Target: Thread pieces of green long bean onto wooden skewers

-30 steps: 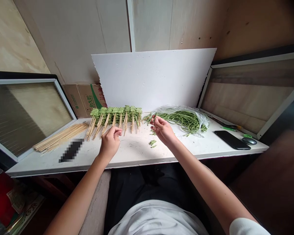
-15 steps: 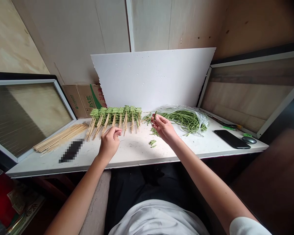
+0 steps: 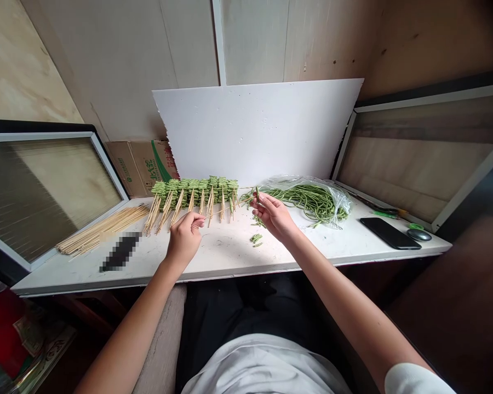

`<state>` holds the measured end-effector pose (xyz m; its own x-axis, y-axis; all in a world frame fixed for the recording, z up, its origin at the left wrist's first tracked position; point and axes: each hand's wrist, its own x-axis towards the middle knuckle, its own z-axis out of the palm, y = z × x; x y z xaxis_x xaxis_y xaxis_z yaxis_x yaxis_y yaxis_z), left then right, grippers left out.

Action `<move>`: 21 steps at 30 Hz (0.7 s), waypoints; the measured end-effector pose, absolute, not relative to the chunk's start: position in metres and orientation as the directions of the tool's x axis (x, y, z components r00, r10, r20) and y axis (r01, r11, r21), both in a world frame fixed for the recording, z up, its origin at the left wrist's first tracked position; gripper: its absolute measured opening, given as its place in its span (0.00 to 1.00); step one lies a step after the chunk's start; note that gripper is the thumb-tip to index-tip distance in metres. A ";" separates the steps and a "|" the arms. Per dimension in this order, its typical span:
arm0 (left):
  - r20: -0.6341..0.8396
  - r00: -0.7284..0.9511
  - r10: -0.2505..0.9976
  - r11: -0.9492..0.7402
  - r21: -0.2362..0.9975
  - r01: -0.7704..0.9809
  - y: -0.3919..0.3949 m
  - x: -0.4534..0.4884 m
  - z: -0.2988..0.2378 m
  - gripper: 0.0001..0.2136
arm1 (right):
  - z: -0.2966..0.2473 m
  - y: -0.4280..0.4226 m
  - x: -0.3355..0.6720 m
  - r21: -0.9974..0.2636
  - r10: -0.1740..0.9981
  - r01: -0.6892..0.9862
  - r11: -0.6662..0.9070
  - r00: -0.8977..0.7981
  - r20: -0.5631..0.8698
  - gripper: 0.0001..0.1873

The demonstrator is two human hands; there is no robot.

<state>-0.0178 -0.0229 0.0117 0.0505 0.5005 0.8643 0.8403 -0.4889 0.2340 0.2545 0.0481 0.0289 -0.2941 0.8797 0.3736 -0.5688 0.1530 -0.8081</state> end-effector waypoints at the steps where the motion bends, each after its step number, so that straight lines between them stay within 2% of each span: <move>1: 0.862 0.048 0.504 -0.486 0.237 0.841 -0.023 -0.018 0.012 0.09 | 0.029 0.048 0.254 -0.812 0.880 -0.561 0.162 -0.289 0.376 0.16; 10: 0.861 0.038 0.508 -0.459 0.233 0.858 -0.024 -0.019 0.011 0.10 | 0.027 0.050 0.254 -0.843 0.885 -0.415 0.343 -0.159 0.438 0.18; 15: 0.866 0.051 0.498 -0.454 0.211 0.866 -0.022 -0.020 0.007 0.13 | 0.023 0.052 0.253 -0.860 0.889 -0.341 0.380 -0.122 0.441 0.20; 21: 0.874 0.033 0.484 -0.445 0.214 0.870 -0.022 -0.018 0.009 0.12 | 0.021 0.052 0.253 -0.852 0.882 -0.332 0.405 -0.104 0.460 0.20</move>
<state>-0.0184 -0.0222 0.0086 0.0330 0.4845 0.8742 0.8699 -0.4446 0.2135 0.2527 0.0523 0.0215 -0.1040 0.8821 0.4595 -0.3316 0.4048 -0.8522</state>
